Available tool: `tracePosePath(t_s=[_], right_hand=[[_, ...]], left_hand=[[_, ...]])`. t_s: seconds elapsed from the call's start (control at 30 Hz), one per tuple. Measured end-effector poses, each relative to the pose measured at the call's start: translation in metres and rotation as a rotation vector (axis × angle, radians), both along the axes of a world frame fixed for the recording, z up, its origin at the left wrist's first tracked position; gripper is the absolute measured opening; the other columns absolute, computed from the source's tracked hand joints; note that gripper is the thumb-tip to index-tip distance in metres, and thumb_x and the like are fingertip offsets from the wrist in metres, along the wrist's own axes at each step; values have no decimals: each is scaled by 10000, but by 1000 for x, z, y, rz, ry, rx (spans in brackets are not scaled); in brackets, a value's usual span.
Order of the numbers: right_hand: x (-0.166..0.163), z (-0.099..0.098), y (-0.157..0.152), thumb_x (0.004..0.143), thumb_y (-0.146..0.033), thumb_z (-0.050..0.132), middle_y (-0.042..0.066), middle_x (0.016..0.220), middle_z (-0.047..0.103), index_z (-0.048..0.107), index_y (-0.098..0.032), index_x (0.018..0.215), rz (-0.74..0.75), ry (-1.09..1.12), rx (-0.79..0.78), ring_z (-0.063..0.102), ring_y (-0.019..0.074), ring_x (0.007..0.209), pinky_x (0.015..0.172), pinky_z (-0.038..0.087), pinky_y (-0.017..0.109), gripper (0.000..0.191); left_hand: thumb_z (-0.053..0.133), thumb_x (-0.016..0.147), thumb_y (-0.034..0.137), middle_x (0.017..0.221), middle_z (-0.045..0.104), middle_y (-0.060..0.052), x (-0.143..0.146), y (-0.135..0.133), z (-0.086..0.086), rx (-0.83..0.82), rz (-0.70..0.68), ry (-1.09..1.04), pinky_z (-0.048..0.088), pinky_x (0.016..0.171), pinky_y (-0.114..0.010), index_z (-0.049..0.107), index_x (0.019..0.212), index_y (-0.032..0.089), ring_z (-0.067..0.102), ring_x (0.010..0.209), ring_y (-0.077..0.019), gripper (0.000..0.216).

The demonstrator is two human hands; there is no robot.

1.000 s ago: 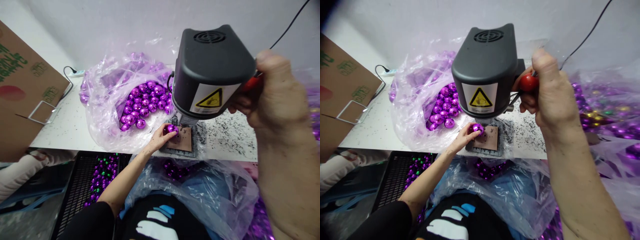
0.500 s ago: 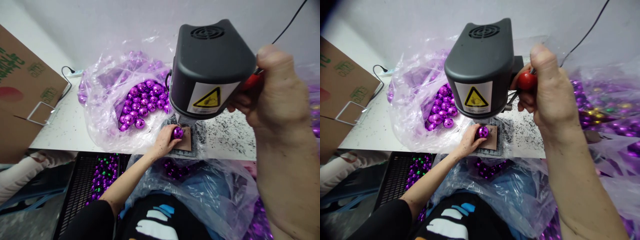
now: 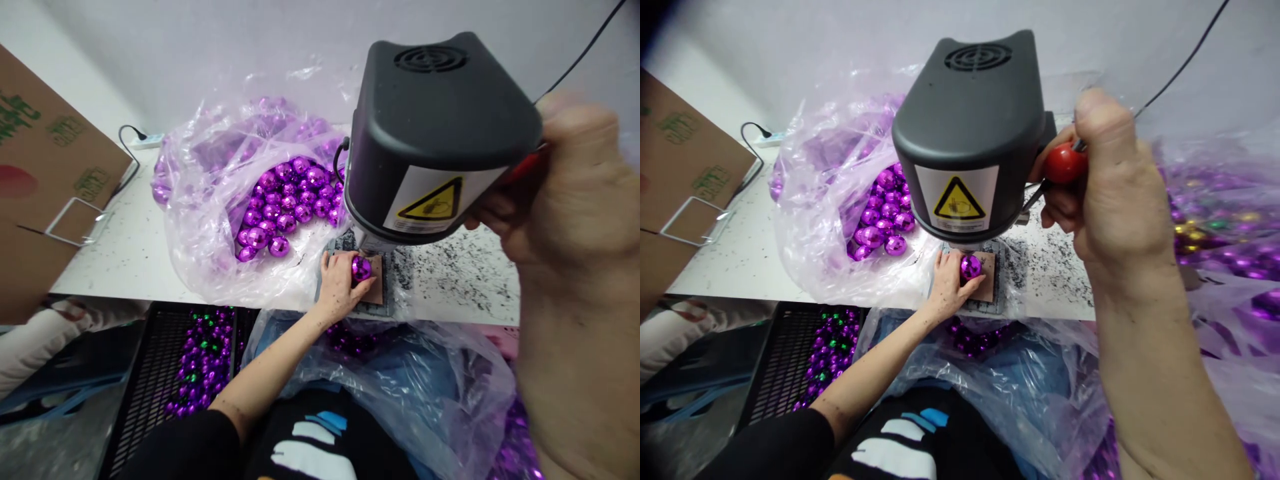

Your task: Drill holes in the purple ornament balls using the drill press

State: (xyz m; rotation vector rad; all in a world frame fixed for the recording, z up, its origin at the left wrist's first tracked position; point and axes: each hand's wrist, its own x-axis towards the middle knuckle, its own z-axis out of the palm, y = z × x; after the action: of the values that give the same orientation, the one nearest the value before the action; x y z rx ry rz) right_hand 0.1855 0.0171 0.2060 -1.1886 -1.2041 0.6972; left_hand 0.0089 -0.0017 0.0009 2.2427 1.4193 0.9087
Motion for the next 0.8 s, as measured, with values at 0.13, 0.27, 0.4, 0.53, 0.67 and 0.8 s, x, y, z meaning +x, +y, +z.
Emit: tracePosePath(t_s=[0.13,0.27,0.4,0.53,0.67,0.8], right_hand=[[-6,7,-15,766,-437,514,-12,548,371,465,-180,651,-10,53,-117,344,98,401,340,272,293,286],[-11,-2,-51,803,-363,537,0,593,434,547,-174,696,-106,0,-172,474,109,487,377,353,262,216],[-16,-24,-80,823,-315,548,1,691,550,616,-196,846,-76,-39,-152,550,105,566,486,436,249,139],[-28,-36,-83,849,-366,557,-6,685,535,597,-186,826,-175,-63,-89,550,107,594,546,453,272,185],[-43,-35,-77,867,-396,587,-24,600,478,540,-159,692,-333,-127,-11,468,71,511,487,383,263,298],[-49,-46,-76,897,-325,553,-28,590,487,569,-157,709,-434,-209,33,468,66,493,453,346,266,253]], left_hand=[[699,862,382,1115,645,-73,-1,1,-4,24,5,24,217,1202,-554,513,1167,201,575,1126,-264,400],[701,858,380,1117,644,-82,-1,1,-3,22,2,31,237,1199,-561,512,1163,201,577,1132,-272,401],[704,856,368,1125,640,-90,-2,0,0,21,-2,18,253,1191,-568,514,1154,194,580,1129,-271,394],[695,863,375,1144,642,-91,-2,0,1,21,-2,-1,262,1187,-565,517,1156,195,574,1154,-274,387],[692,862,377,1211,625,-110,-2,0,1,25,3,1,292,1176,-555,508,1190,193,546,1210,-289,419],[694,858,377,1216,620,-117,-1,-1,2,21,15,13,307,1167,-558,513,1187,183,542,1210,-296,422]])
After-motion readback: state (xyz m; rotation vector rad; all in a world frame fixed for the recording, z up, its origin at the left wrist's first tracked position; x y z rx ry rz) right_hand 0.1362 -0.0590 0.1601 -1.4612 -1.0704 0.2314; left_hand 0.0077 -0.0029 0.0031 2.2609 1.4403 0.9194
